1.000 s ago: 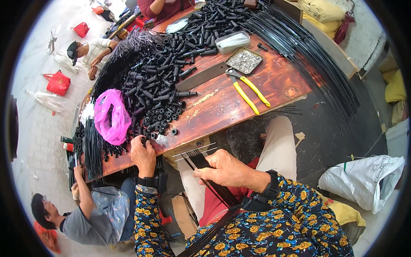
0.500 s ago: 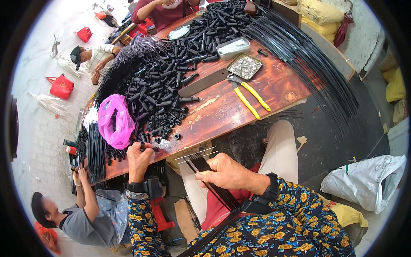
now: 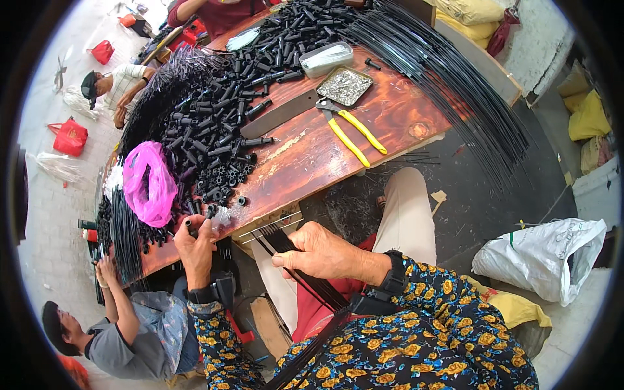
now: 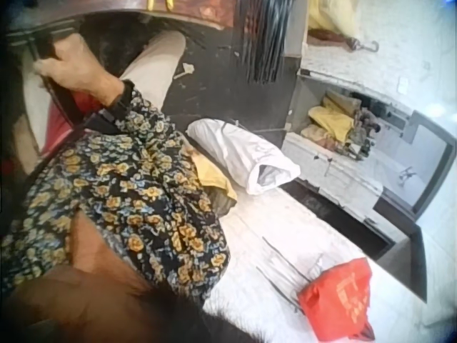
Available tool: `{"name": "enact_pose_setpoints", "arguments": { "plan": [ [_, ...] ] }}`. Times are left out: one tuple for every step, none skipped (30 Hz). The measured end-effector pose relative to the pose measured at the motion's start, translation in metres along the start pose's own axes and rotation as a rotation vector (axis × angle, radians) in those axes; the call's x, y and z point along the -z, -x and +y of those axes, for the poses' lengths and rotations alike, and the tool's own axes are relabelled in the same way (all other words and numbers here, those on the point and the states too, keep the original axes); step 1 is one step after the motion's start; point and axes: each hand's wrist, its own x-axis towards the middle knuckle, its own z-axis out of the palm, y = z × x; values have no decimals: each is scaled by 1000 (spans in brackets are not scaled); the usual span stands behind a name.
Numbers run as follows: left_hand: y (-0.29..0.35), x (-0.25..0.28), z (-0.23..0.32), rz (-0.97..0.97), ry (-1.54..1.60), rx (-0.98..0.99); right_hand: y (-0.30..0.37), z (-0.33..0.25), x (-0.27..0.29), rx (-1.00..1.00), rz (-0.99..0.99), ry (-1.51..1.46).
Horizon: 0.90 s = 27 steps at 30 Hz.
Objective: Assembling black umbrella ribs into plastic hubs using pliers in a workshop.
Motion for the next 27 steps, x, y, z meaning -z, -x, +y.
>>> {"name": "enact_pose_setpoints", "arguments": {
  "plan": [
    [4, 5, 13, -56, -51, 41, 0, -2, 0, 1, -1, 0],
    [5, 7, 18, -112, -102, 82, 1, -6, -1, -15, 19, 0],
    [3, 6, 16, -132, -84, 54, 2, -8, -1, -31, 39, 1],
    [1, 6, 18, -129, -86, 54, 2, -8, -2, -29, 36, 0],
    [-1, 5, 21, -169, -137, 44, 2, -7, -3, -22, 38, -60],
    [-4, 4, 24, -210, -187, 35, 3, -7, -4, -15, 41, -120],
    [-5, 0, 30, -210, -145, 76, 2, -7, -3, -12, 37, -121],
    [-7, -2, 23, -207, -148, 76, 2, -8, -3, -13, 33, -78],
    [-9, -7, 9, -217, -84, 65, 2, -8, -3, -13, 28, -36],
    [-12, -12, 8, -237, -20, 51, 3, -7, -2, -13, 33, -39],
    [-9, -13, 12, -256, 24, 161, 3, -5, -2, 10, 42, -30],
    [-8, -15, 12, -261, 22, 161, 3, -3, -1, 31, 50, -20],
    [-4, -16, 10, -240, 63, 152, 3, -3, -2, 29, 51, -24],
    [-2, -17, 8, -217, 103, 143, 2, -4, -2, 4, 45, -50],
    [-2, -18, -2, -199, 106, 74, 1, -4, -3, -22, 38, -75],
    [0, -19, -1, -204, 108, 75, 1, -4, -3, -25, 43, -75],
    [4, -21, 2, -189, 120, 53, 1, -4, -3, -29, 40, -89],
    [8, -22, 4, -174, 132, 31, 2, -3, -3, -34, 37, -102],
    [11, -22, 5, -235, 103, -72, 1, -1, -2, -34, 46, -103],
    [23, -25, 19, -253, 217, -36, 0, 3, -3, -16, 47, -92],
    [33, -33, 29, -272, 355, 60, -1, 6, -3, 2, 49, -81],
    [42, -38, 34, -288, 497, 155, 0, 5, -3, 0, 48, -80],
    [48, -41, 31, -340, 604, 209, 0, 4, -1, -47, 12, -97],
    [54, -44, 30, -366, 704, 255, 0, 3, -1, -93, -24, -114],
    [58, -50, 34, -348, 785, 276, 0, 4, -2, -95, -22, -113],
    [61, -55, 38, -331, 866, 297, -1, 5, -4, -72, 10, -141],
    [62, -59, 34, -333, 868, 298, -2, 6, -5, -48, 42, -169]
  ]
}}
